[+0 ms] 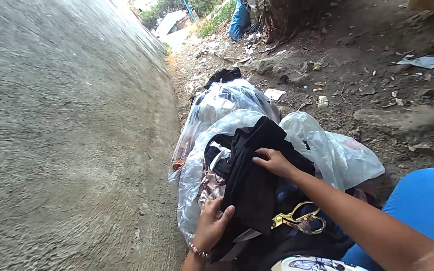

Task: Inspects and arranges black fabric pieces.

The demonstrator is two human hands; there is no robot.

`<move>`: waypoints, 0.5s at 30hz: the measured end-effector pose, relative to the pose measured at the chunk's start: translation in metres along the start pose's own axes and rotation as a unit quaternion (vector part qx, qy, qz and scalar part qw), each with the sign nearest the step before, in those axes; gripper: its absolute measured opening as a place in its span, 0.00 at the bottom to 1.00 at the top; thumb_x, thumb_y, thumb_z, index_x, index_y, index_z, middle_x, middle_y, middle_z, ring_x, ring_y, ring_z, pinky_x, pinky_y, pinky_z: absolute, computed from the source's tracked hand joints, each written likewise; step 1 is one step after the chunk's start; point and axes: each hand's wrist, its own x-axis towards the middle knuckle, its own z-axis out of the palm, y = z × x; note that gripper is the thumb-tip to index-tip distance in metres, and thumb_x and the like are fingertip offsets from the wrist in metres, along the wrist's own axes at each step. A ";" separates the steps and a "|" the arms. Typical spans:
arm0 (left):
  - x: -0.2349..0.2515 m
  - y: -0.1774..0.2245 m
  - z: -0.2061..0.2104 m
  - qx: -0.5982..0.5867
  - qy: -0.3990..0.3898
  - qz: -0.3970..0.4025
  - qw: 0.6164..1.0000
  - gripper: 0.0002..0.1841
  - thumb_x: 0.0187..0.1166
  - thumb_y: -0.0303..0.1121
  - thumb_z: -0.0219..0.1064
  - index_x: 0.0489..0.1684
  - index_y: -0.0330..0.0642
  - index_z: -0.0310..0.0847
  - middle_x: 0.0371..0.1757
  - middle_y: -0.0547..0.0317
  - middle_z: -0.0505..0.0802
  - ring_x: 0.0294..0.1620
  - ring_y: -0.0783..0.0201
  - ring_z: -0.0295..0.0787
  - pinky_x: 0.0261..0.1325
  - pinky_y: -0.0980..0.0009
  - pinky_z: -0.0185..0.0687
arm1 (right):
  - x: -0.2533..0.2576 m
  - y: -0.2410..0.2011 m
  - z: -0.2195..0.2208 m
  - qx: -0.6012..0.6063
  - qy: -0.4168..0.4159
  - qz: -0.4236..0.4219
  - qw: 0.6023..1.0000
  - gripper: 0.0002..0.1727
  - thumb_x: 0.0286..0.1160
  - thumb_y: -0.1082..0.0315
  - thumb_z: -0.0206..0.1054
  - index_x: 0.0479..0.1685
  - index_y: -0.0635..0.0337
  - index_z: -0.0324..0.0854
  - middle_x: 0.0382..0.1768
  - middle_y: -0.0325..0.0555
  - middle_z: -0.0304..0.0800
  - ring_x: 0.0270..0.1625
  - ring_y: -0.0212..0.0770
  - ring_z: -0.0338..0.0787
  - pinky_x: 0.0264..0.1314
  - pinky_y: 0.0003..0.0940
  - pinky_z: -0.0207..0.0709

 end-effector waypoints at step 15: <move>-0.033 0.021 0.023 -0.282 0.144 -0.013 0.948 0.34 0.68 0.24 0.72 0.77 0.25 0.63 0.51 0.59 0.93 0.46 0.73 0.93 0.51 0.74 0.91 | -0.007 -0.009 0.012 -0.037 0.128 -0.121 0.984 0.16 0.85 0.62 0.65 0.56 0.66 0.90 0.54 0.57 0.93 0.61 0.52 0.91 0.69 0.54 0.80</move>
